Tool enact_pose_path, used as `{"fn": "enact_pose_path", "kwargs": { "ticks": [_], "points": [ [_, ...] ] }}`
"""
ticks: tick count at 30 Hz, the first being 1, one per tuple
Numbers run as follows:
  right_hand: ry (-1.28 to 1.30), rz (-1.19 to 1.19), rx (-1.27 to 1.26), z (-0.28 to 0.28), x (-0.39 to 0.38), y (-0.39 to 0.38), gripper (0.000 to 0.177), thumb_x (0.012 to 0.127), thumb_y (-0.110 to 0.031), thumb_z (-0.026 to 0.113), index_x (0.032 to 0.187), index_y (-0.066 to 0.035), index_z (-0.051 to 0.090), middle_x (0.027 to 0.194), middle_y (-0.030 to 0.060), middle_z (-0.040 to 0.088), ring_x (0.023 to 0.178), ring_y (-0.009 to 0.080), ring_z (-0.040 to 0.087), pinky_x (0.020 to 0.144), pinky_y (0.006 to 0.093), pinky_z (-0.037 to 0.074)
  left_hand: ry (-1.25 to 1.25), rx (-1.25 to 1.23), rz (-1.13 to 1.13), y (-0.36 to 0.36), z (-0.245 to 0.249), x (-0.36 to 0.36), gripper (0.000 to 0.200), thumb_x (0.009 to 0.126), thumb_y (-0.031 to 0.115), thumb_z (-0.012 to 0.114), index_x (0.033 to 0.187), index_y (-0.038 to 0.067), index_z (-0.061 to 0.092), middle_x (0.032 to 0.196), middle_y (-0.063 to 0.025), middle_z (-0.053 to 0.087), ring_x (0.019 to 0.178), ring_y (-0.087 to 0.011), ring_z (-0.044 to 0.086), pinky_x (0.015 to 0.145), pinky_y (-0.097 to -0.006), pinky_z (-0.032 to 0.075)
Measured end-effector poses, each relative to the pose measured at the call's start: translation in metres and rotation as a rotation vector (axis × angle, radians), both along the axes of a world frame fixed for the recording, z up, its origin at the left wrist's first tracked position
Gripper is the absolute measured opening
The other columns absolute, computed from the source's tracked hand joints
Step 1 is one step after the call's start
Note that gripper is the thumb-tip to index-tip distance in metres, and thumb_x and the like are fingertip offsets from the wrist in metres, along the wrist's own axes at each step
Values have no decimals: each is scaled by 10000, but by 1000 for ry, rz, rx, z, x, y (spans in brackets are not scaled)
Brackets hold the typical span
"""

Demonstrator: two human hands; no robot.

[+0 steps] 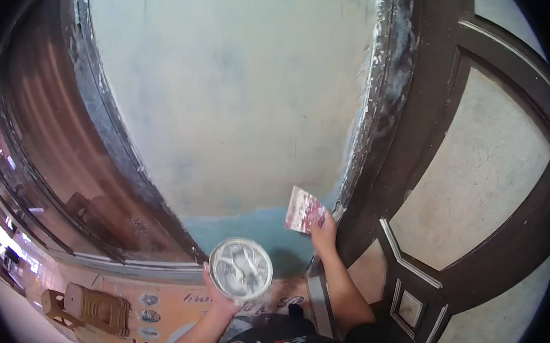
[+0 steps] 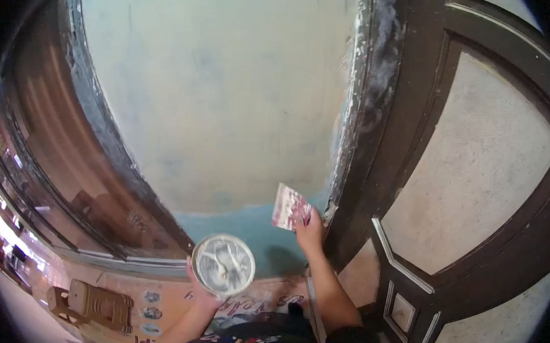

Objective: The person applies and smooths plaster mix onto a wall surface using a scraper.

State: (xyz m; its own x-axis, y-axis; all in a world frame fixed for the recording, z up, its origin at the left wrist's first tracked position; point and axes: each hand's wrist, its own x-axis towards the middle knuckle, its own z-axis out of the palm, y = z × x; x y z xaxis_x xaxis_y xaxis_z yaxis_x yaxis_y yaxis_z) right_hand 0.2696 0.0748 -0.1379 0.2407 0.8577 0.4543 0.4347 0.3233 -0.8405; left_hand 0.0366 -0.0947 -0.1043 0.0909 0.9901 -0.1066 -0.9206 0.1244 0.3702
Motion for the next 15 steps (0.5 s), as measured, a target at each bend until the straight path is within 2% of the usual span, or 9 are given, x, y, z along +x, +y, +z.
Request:
{"fn": "enact_pose_path", "kwargs": {
  "ticks": [2, 3, 5, 8, 9, 10, 12, 13, 15],
  "points": [
    [502, 241, 86, 39, -15, -9, 116, 900, -37, 566, 1015, -21, 555, 959, 100, 626, 879, 193, 604, 782, 319, 472, -12, -25, 74, 7, 6, -3, 754, 851, 697, 389, 1381, 162, 431, 1388, -85, 459, 1256, -333, 445, 1031, -543, 361],
    [500, 249, 77, 57, -16, -16, 116, 900, -37, 566, 1015, -21, 555, 959, 100, 626, 879, 193, 604, 782, 319, 472, -15, -31, 84, 9, 8, -5, 754, 851, 697, 389, 1381, 162, 431, 1388, -85, 459, 1256, -333, 445, 1031, -543, 361],
    [726, 470, -23, 82, -17, -26, 78, 915, -24, 570, 993, -28, 559, 960, 46, 609, 895, 103, 562, 809, 265, 452, 9, 5, 89, 14, 14, -8, 762, 836, 699, 412, 1379, 166, 433, 1386, -87, 461, 1248, -335, 452, 1023, -544, 371],
    [618, 600, -95, 81, -11, -22, 84, 930, -52, 561, 1007, -21, 561, 979, 44, 615, 921, 95, 563, 840, 243, 434, -4, 34, 113, 19, 17, -11, 773, 822, 705, 428, 1378, 169, 434, 1387, -92, 460, 1244, -337, 455, 1015, -549, 378],
    [528, 609, -49, 85, -10, -28, 165, 944, -56, 530, 1097, -6, 566, 1071, 69, 615, 961, 112, 571, 857, 242, 432, -28, 44, 121, 18, 20, -11, 773, 821, 706, 427, 1378, 170, 434, 1386, -92, 461, 1244, -336, 455, 1014, -550, 379],
    [522, 617, -51, 92, -8, -34, 165, 944, -56, 530, 1097, -6, 566, 1071, 69, 615, 961, 112, 571, 857, 242, 432, -51, 53, 130, 18, 24, -11, 773, 821, 708, 425, 1377, 171, 435, 1384, -92, 462, 1245, -334, 454, 1012, -552, 380],
    [716, 929, -184, 102, -3, -41, 279, 931, -71, 494, 1197, 1, 537, 1138, 93, 604, 1044, 136, 567, 924, 297, 443, -42, 60, 156, 18, 29, -12, 781, 816, 714, 428, 1382, 176, 429, 1390, -87, 455, 1247, -331, 452, 1012, -549, 380],
    [660, 989, -142, 102, -3, -40, 387, 867, 22, 448, 1248, 20, 514, 1199, 109, 588, 1095, 147, 555, 946, 291, 430, -19, 76, 162, 18, 31, -13, 783, 814, 715, 429, 1384, 179, 425, 1396, -84, 449, 1252, -330, 447, 1014, -548, 378],
    [513, 989, -176, 118, -6, -50, 415, 838, 35, 439, 1246, 23, 512, 1202, 112, 587, 1098, 155, 557, 952, 290, 428, 26, 119, 177, 19, 33, -18, 788, 812, 720, 430, 1393, 188, 414, 1418, -74, 425, 1271, -323, 428, 1024, -547, 368]
  ]
}}
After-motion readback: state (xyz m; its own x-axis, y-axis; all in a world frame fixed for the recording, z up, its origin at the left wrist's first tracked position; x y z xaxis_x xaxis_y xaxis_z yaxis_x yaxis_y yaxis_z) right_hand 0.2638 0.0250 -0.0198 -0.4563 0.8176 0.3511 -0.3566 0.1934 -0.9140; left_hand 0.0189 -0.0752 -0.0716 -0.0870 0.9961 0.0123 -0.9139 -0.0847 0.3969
